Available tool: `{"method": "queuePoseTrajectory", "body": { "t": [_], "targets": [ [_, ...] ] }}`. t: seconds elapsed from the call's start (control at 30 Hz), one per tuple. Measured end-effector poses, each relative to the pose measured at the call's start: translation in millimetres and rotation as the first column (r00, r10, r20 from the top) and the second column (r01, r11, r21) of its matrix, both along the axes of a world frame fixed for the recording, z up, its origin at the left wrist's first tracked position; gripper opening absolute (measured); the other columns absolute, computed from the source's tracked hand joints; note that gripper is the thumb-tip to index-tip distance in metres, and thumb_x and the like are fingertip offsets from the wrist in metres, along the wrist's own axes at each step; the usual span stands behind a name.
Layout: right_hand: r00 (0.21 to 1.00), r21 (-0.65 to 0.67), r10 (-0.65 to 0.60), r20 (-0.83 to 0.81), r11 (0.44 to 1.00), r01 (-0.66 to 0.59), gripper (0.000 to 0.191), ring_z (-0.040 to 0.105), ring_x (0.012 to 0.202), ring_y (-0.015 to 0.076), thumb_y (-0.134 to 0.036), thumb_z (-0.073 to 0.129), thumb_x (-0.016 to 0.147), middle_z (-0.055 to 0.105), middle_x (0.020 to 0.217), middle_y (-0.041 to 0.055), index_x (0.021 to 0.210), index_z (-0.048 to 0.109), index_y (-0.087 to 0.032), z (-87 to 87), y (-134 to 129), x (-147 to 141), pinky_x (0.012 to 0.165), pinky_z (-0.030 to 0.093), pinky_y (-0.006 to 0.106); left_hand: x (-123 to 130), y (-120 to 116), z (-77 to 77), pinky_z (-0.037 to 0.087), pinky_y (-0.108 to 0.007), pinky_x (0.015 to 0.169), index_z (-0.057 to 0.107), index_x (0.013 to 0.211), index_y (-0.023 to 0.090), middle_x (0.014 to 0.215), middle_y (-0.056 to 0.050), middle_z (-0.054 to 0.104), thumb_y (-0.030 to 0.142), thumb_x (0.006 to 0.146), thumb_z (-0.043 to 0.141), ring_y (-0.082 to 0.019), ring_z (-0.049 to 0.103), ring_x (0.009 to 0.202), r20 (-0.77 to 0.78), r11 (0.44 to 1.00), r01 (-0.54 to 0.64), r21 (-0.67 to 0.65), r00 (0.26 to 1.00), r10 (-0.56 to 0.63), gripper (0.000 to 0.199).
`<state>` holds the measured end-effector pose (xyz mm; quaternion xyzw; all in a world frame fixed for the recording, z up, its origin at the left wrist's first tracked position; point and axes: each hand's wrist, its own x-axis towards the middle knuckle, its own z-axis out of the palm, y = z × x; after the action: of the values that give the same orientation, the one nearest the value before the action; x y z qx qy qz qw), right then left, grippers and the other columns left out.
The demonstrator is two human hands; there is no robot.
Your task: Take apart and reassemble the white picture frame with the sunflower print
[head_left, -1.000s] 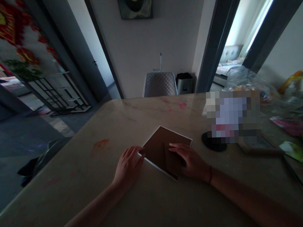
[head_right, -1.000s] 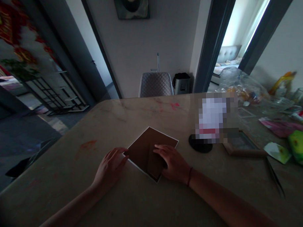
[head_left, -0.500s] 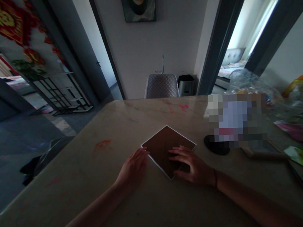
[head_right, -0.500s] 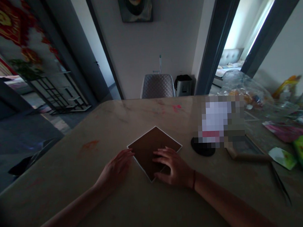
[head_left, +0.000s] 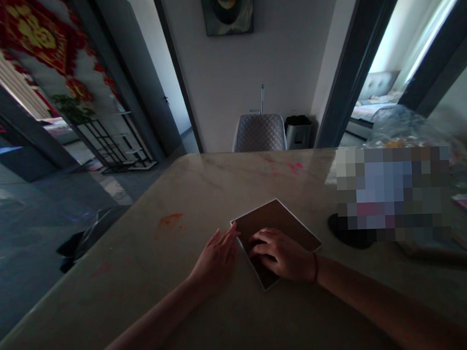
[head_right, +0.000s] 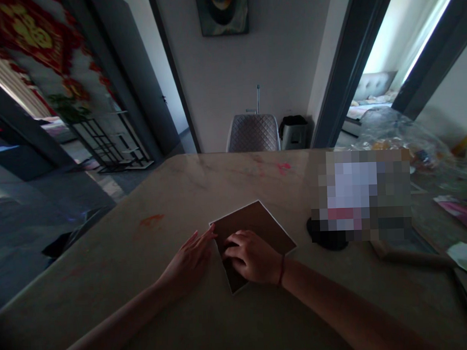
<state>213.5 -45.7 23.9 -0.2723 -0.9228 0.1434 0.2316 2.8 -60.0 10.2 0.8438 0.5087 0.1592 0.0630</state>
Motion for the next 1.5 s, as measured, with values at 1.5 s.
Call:
{"method": "queuePoseTrajectory", "body": {
  "t": [1.5],
  "targets": [
    [0.807, -0.552, -0.271, -0.525, 0.83, -0.081, 0.031, 0.045, 0.062, 0.0118, -0.035, 0.033, 0.087, 0.049, 0.067, 0.0002, 0.071, 0.054, -0.018, 6.0, 9, 9, 0.06, 0.036, 0.026, 5, -2, 5.1, 0.026, -0.044, 0.106, 0.036, 0.126, 0.016, 0.14, -0.013, 0.035, 0.04, 0.082, 0.045, -0.022, 0.034, 0.127, -0.052, 1.0, -0.013, -0.006, 0.999, 0.013, 0.051]
  ]
}}
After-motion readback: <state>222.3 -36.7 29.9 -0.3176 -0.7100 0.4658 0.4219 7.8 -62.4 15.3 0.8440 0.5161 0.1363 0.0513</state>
